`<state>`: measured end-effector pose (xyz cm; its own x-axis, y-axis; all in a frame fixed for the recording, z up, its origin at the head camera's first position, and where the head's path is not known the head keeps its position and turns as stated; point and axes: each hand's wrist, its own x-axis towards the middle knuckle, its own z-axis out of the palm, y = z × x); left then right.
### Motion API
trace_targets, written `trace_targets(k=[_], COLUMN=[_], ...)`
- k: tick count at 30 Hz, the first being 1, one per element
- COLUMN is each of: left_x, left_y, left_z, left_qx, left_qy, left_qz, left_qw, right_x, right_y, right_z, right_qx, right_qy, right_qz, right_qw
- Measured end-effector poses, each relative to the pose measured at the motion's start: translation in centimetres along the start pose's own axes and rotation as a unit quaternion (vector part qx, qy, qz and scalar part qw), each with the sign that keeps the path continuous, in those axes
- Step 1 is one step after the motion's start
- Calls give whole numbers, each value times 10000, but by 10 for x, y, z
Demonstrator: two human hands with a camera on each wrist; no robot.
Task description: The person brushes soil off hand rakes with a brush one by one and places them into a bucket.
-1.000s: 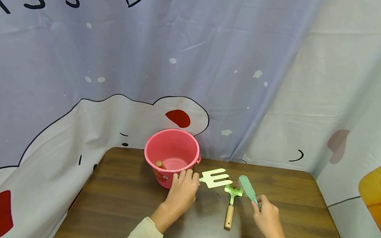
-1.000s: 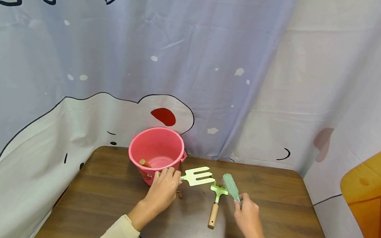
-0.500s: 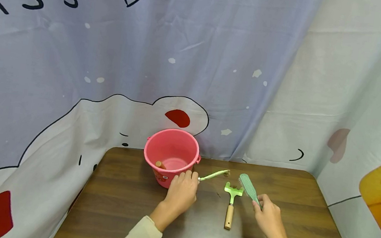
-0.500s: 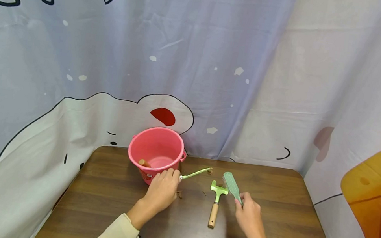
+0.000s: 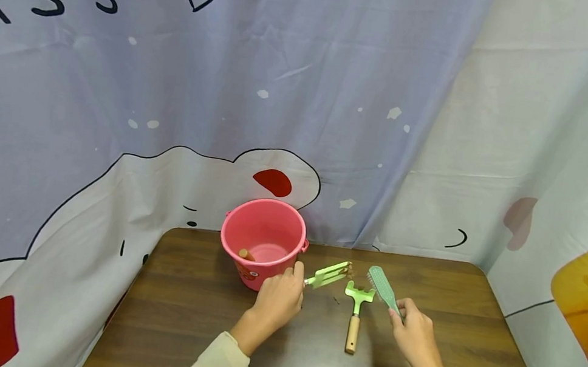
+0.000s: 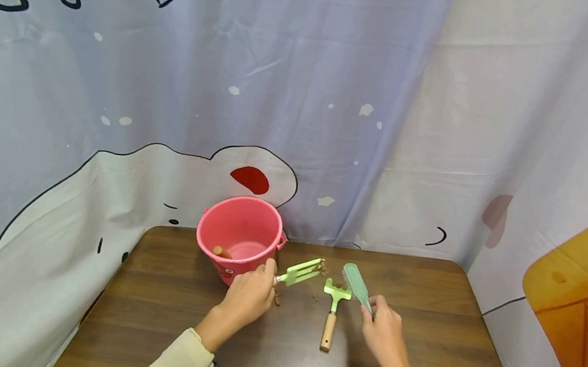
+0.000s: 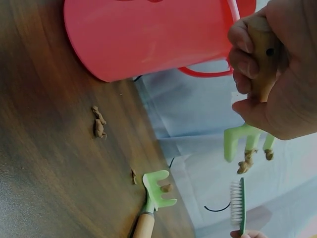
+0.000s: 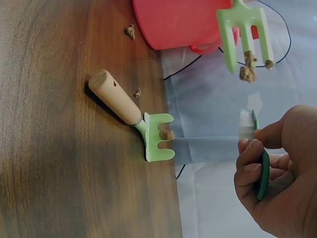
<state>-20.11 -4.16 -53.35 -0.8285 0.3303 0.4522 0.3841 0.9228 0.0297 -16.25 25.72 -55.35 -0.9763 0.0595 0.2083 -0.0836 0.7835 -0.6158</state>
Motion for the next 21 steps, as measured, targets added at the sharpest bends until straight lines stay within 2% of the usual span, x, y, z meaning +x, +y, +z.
trace_targets(k=[5, 10, 15, 21], left_x=[0, 0, 0, 0], left_y=[-2, -2, -2, -2], left_z=[-2, -4, -3, -4], left_qx=[-159, -157, -66, 115], left_qy=[-150, -199, -123, -18], left_qz=[155, 476, 718, 891], left_qw=[9996, 9985, 9973, 9960], right_x=[0, 0, 0, 2], right_y=[-1, -3, -4, -5], right_z=[-2, -4, -9, -13], right_qx=[32, 55, 199, 215], right_qy=[-9, -51, -191, -134], right_qz=[-36, 12, 135, 177], right_qw=[10000, 10000, 9995, 9995])
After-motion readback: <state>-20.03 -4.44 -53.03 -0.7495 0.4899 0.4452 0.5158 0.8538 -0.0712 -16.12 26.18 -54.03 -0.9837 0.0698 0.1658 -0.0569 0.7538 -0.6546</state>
